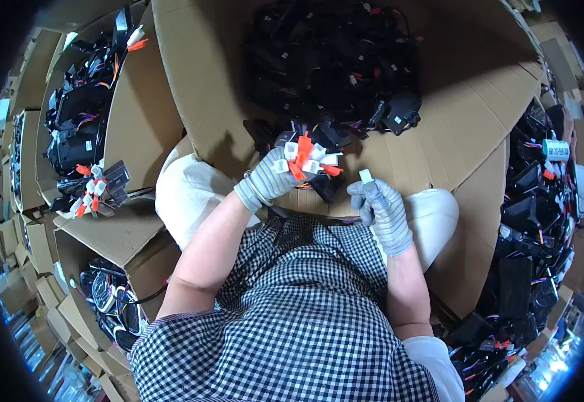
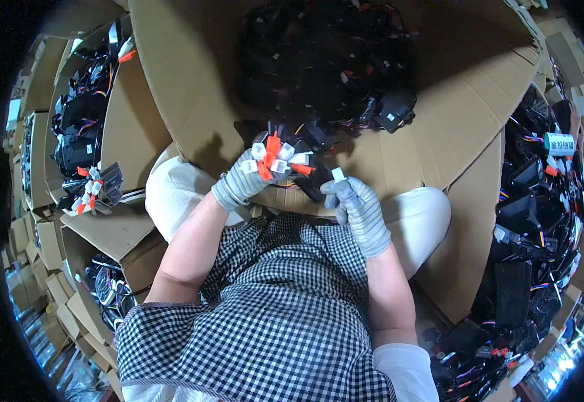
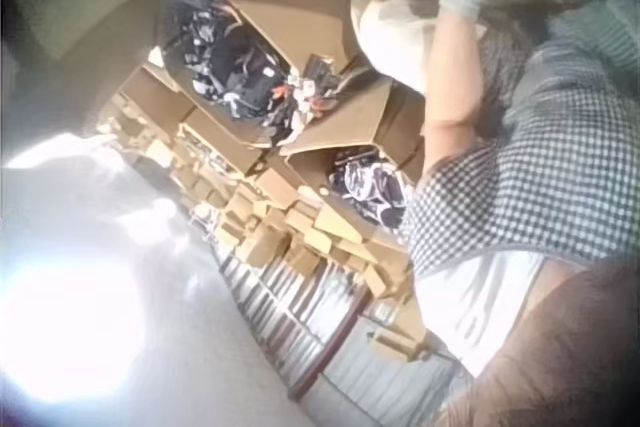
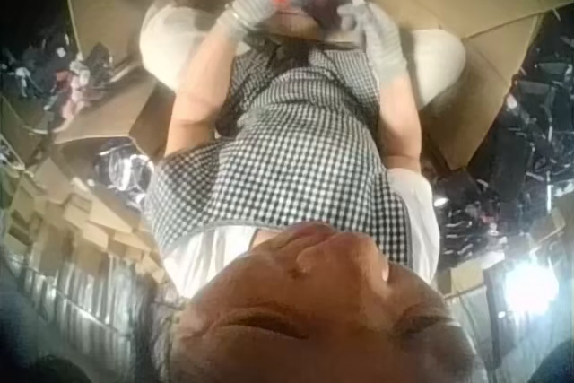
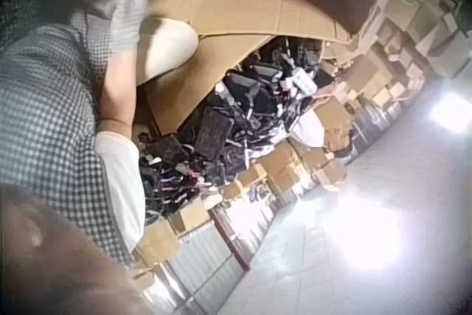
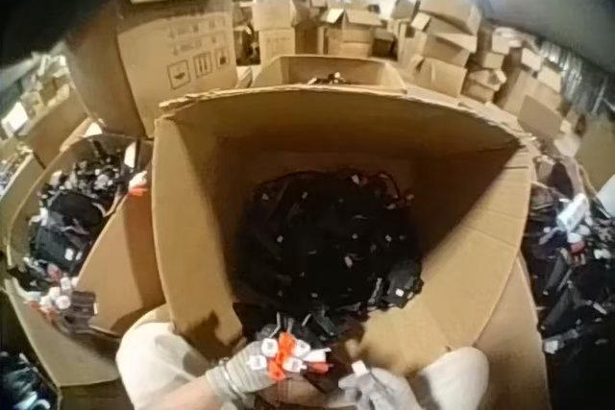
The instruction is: The person assembles electronic wire harnesses with digital LCD displays by hand, taking the components from cardboard boxes.
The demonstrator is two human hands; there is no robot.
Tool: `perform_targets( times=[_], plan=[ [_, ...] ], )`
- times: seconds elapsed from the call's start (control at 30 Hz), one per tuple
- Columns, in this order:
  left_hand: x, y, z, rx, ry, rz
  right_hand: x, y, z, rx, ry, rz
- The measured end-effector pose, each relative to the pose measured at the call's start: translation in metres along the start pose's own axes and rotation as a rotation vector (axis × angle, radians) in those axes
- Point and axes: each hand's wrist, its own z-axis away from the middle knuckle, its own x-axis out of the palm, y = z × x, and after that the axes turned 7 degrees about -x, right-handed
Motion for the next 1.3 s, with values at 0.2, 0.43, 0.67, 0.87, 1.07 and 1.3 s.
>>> perform_targets(
  times=[0.2,0.43,0.67,0.87,1.07,1.3],
  plan=[
    [-0.002,0.026,-0.003,-0.231,-0.061,0.553,-0.007,-0.012,-0.016,-0.016,-0.141,0.040],
    [0.016,-0.007,0.000,-0.325,-0.002,1.069,0.006,0.003,-0.027,0.292,-0.207,-0.543],
    [0.008,0.016,0.001,-0.236,0.065,1.101,-0.004,0.028,-0.031,0.464,-0.251,-0.746],
    [0.019,-0.002,0.006,-0.168,0.064,0.070,-0.005,0.024,-0.026,0.561,-0.261,-0.686],
    [0.048,-0.059,0.010,-0.303,0.027,0.109,-0.010,0.035,-0.029,0.562,-0.268,-0.746],
    [0.035,-0.033,-0.001,-0.285,0.092,0.166,-0.015,0.041,-0.037,0.540,-0.388,-0.756]
  ],
)
